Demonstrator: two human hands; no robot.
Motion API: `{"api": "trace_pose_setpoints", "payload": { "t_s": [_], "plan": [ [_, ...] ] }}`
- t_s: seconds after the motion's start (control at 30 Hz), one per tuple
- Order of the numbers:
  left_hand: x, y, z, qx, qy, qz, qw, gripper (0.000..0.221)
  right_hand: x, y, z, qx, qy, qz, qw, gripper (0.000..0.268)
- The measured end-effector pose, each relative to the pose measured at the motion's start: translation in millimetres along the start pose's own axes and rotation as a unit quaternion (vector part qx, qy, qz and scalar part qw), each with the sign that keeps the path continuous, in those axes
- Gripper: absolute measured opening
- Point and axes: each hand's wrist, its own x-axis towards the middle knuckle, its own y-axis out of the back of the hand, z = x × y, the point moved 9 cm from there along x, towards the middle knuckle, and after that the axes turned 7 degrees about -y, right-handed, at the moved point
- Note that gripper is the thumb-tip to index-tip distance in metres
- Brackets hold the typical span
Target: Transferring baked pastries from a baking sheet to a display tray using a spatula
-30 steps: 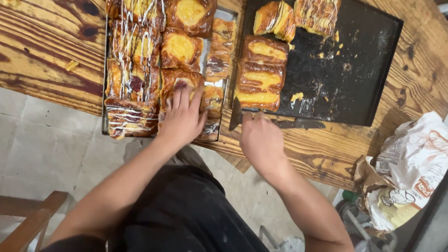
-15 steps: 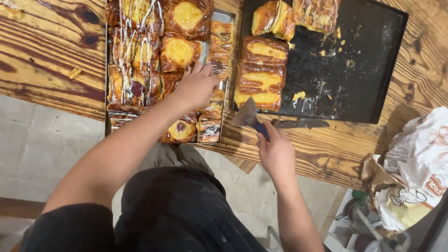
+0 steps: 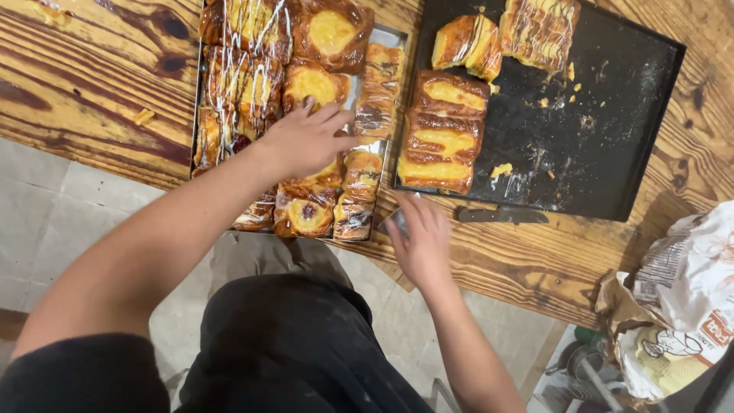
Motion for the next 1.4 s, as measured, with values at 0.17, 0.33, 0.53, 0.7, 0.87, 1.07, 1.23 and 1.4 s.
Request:
{"api": "trace_pose_setpoints", "payload": {
  "t_s": [0.17,0.33,0.53,0.7,0.87,1.07,1.23,1.4],
  "plan": [
    [21.2,-17.5,-8.7,0.125,-0.082,0.0,0.989,0.039,84.2,-19.2,-62.0,0.03,0.182,-0.061,0.981,0.042],
    [16.0,-7.8,-10.9,0.071,-0.092,-0.003,0.993,0.041,97.3,-24.8,-64.0,-0.04,0.269,-0.114,0.956,0.041],
    [24.2,-26.3,-21.6,0.124,-0.091,-0.058,0.986,0.046,109.1,-31.6,-67.4,-0.105,0.23,-0.146,0.956,0.037],
    [24.0,-20.6,-15.9,0.151,-0.113,-0.048,0.981,0.044,112.4,-44.6,-69.1,-0.144,0.214,-0.071,0.964,0.029],
    [19.2,-11.2,-8.8,0.13,-0.114,-0.038,0.984,0.043,114.1,-47.9,-68.1,-0.132,0.191,0.029,0.972,0.033],
    [-10.1,3.2,5.0,-0.003,-0.078,0.001,0.997,0.042,104.4,-13.7,-20.5,-0.058,0.077,0.018,0.995,0.033],
    [16.4,-40.1,-21.0,-0.01,-0.01,0.134,0.991,0.043,101.2,-15.0,13.7,0.011,0.02,0.036,0.999,0.037],
    [58.1,-24.9,-40.2,0.015,0.044,0.19,0.981,0.064,133.1,-23.2,-0.4,0.014,-0.01,0.015,1.0,0.066]
  ]
}}
